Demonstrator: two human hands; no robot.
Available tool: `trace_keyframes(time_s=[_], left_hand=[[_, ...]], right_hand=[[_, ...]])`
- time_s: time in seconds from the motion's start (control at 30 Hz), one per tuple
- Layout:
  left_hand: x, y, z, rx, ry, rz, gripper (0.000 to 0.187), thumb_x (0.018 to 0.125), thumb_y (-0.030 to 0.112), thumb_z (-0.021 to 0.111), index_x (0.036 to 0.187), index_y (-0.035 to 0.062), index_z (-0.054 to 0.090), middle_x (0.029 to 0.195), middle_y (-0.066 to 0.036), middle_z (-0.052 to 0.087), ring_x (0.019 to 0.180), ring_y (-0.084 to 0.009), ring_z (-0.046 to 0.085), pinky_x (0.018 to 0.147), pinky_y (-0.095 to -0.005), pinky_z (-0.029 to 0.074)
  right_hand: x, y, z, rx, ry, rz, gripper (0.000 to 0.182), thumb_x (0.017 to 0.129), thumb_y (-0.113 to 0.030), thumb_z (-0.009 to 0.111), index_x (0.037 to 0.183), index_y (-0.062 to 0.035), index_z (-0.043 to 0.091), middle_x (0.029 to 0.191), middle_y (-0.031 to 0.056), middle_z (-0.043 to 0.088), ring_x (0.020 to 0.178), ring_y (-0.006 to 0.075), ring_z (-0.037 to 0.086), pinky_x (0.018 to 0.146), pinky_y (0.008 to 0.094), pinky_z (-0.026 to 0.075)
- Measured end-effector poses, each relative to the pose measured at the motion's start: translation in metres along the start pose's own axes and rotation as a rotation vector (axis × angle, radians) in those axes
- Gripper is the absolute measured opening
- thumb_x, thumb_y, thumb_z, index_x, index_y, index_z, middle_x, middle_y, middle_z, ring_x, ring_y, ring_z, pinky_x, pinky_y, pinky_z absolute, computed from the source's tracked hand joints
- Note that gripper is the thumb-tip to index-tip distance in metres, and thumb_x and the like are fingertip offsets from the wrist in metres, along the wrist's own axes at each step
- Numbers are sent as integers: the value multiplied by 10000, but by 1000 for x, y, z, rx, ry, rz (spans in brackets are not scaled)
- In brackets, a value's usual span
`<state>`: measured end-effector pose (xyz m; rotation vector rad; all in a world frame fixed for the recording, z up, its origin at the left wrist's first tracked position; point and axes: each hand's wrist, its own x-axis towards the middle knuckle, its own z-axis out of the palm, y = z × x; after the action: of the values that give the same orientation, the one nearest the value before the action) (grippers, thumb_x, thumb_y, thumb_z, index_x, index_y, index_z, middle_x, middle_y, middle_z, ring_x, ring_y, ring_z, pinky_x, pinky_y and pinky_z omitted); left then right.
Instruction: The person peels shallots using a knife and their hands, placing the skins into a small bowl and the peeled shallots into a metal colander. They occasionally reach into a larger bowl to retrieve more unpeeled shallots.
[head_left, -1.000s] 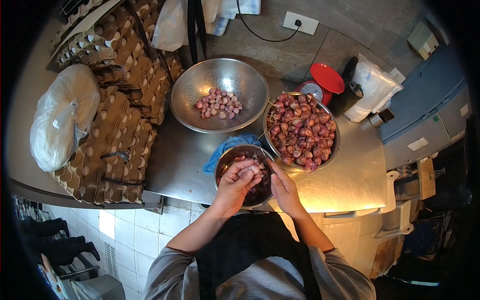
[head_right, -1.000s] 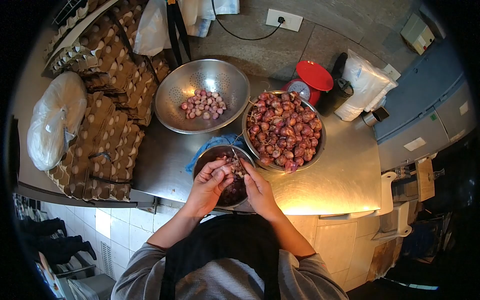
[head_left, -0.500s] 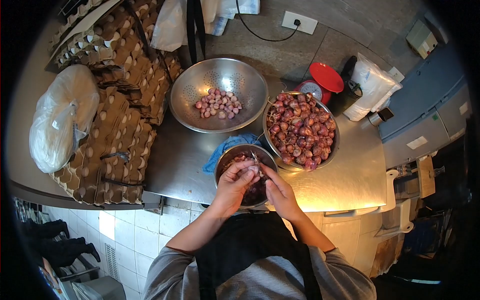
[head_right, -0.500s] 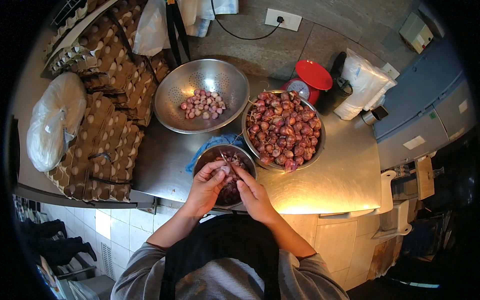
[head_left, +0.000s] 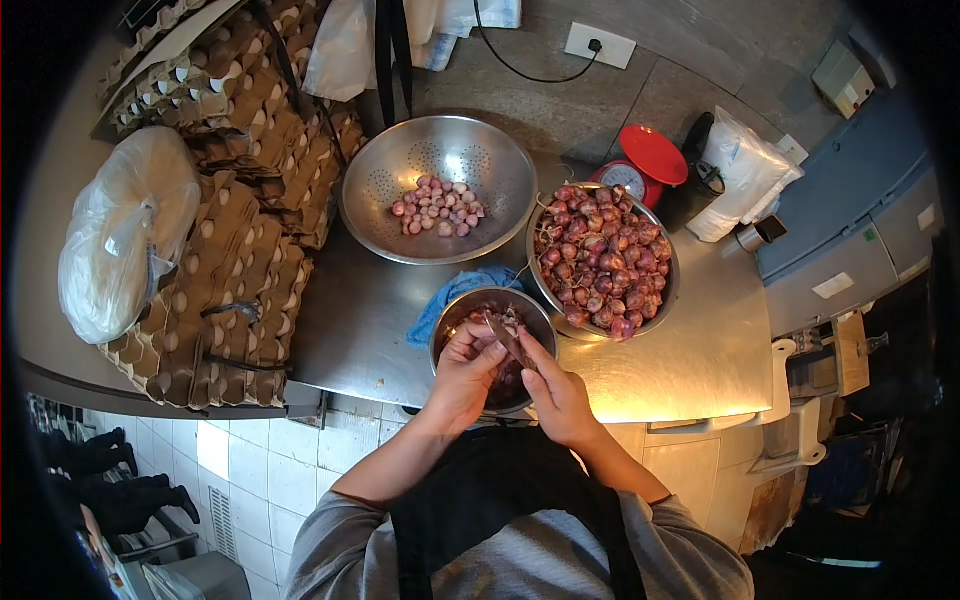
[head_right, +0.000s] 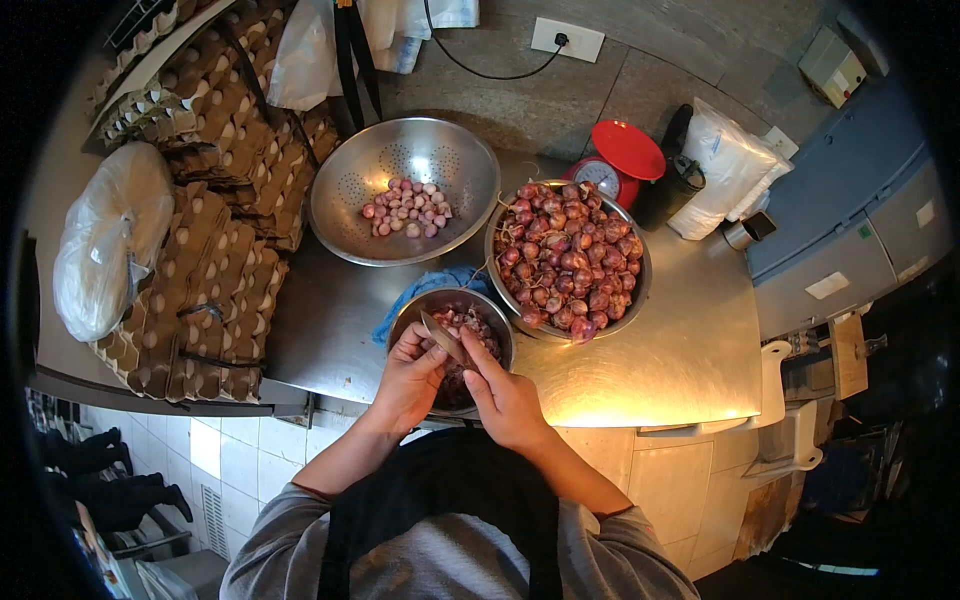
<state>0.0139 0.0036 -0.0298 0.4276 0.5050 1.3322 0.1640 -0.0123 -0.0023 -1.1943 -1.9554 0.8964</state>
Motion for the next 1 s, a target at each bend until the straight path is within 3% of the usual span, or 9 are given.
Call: trace_keyframes(time_s=[0.1,0.2,0.33,0.5,0.6,0.7,0.77,1.0], left_hand=[[-1,-1,-1,15,11,-4,119,833,20,550,940,68,533,984,-36,583,903,-121,559,830,-276,454],[-3,4,4,25,24,-34,119,828,24,558,933,74,536,976,-33,583,905,-121,557,836,-280,450],[-3,5,7,38,32,-26,107,826,32,563,913,89,539,953,-20,582,904,-115,546,841,-284,438],[-2,-1,0,20,9,13,106,825,14,560,914,64,533,976,-45,582,900,-123,561,823,-272,459],[-3,1,3,9,16,4,105,823,12,561,907,67,531,974,-44,582,897,-121,560,821,-271,460],[-4,3,9,24,41,-30,106,820,17,568,895,82,530,963,-34,583,889,-120,558,819,-272,452],[-5,2,10,37,50,-40,109,818,29,576,883,104,530,938,-18,588,878,-117,553,815,-278,438],[-5,-2,6,36,37,-4,106,817,34,580,905,70,534,968,-37,581,883,-117,561,814,-275,472]], right_hand=[[1,-3,-3,-56,-27,72,425,899,-159,436,1312,-109,349,1159,204,513,1033,322,540,828,314,433],[0,15,4,157,31,45,411,902,-152,428,1303,-94,360,1189,204,493,1080,310,513,870,301,409],[-4,15,4,389,-14,205,401,904,-150,420,1294,-71,367,1248,187,450,1132,300,470,911,298,375],[-1,1,2,172,14,-5,402,907,-150,416,1296,-65,360,1249,179,453,1135,285,474,913,290,370],[-1,-2,-2,82,-29,54,405,908,-154,415,1299,-68,354,1223,186,475,1120,278,489,901,286,380],[-4,15,2,236,-28,136,410,909,-163,417,1299,-60,345,1206,189,488,1099,292,504,890,294,389],[-7,10,-1,471,-60,350,403,909,-164,421,1289,-46,355,1202,188,491,1097,287,505,894,297,386],[-9,10,0,287,-40,156,403,908,-170,434,1275,-18,364,1197,164,497,1098,250,490,899,294,369]])
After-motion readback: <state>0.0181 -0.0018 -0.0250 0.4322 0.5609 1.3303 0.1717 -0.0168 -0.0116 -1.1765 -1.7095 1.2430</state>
